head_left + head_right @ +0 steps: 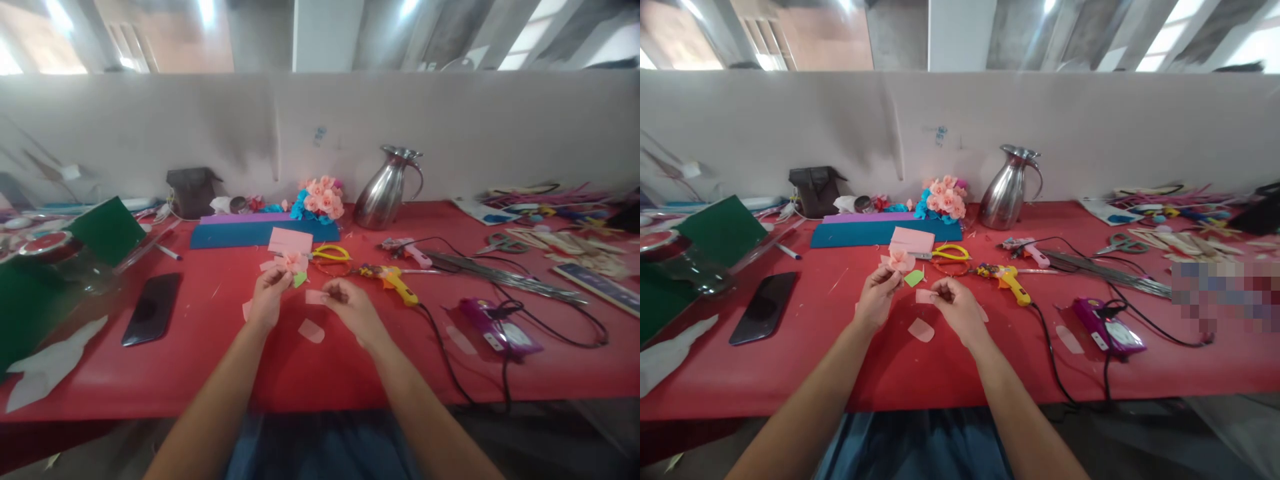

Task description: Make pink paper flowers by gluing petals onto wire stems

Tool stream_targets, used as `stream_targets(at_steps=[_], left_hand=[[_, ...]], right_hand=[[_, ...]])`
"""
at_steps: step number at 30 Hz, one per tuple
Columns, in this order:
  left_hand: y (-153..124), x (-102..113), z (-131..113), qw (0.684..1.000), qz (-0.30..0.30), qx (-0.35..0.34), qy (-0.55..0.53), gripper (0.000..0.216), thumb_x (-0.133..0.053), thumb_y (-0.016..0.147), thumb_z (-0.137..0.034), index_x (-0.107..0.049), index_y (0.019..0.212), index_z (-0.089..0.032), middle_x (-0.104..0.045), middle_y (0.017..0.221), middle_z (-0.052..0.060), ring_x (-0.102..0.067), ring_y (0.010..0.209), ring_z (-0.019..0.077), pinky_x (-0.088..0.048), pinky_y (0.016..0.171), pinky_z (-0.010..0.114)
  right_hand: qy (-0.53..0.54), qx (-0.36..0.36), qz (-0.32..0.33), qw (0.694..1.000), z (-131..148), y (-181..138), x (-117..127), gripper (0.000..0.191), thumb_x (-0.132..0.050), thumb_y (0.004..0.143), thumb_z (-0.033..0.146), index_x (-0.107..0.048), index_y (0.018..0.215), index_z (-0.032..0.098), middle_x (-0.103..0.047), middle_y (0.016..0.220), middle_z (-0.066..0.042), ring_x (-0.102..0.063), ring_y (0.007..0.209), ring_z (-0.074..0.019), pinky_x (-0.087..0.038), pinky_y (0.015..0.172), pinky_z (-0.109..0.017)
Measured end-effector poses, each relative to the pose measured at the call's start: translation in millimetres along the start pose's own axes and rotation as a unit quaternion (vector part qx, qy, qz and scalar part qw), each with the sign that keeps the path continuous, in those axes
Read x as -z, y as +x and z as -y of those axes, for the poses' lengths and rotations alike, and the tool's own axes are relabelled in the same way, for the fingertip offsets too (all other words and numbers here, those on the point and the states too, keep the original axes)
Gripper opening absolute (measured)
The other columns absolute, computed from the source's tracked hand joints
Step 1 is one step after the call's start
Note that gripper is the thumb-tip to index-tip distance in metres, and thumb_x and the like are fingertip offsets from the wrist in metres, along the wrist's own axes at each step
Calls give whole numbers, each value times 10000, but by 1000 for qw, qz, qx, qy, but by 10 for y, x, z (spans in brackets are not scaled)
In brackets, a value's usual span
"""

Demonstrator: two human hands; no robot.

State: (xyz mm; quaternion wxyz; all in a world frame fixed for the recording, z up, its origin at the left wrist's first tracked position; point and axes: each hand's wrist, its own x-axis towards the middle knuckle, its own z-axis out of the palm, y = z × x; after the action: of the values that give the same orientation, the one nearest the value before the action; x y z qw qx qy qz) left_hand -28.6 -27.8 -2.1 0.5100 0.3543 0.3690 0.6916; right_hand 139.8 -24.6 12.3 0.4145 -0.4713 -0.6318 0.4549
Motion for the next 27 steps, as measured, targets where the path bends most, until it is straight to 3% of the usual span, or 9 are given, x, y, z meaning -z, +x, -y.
stream_targets(at_steps=[4,7,16,22,27], left_hand=[[2,-4,4,1000,-5,2,15,177,-688,662,-280,-561,648,-157,-497,605,-32,-449,591,69,-375,619,189],[2,-13,-4,1000,-5,-1,28,197,-675,676,-304,-546,641,-159,-470,589,-35,-429,571,67,-363,594,184],[-8,-27,-3,999,2,1,33,195,-669,684,-330,-566,669,-164,-514,627,-24,-456,594,77,-380,617,196],[-10,-48,27,998,11,30,49,194,-697,646,-309,-595,689,-150,-550,636,-18,-447,557,66,-361,583,197],[-9,-58,59,998,6,41,56,191,-721,610,-284,-625,708,-152,-590,670,-4,-530,647,98,-388,652,217]], right_hand=[[27,3,-1,1000,-63,346,30,161,-617,649,257,-575,782,177,-608,720,8,-563,687,-131,-428,684,-272],[26,12,-38,999,-151,468,31,203,-622,662,277,-594,835,173,-630,722,0,-584,703,-142,-433,705,-288],[98,9,-73,992,-246,374,-31,223,-636,674,326,-585,829,174,-644,730,-11,-600,714,-159,-450,696,-292],[43,80,-94,991,-104,326,-158,198,-601,720,343,-563,830,183,-649,805,-42,-610,766,-181,-472,734,-319],[33,119,-84,989,-68,277,-225,175,-585,745,318,-562,858,187,-644,845,-48,-613,782,-173,-488,746,-318]])
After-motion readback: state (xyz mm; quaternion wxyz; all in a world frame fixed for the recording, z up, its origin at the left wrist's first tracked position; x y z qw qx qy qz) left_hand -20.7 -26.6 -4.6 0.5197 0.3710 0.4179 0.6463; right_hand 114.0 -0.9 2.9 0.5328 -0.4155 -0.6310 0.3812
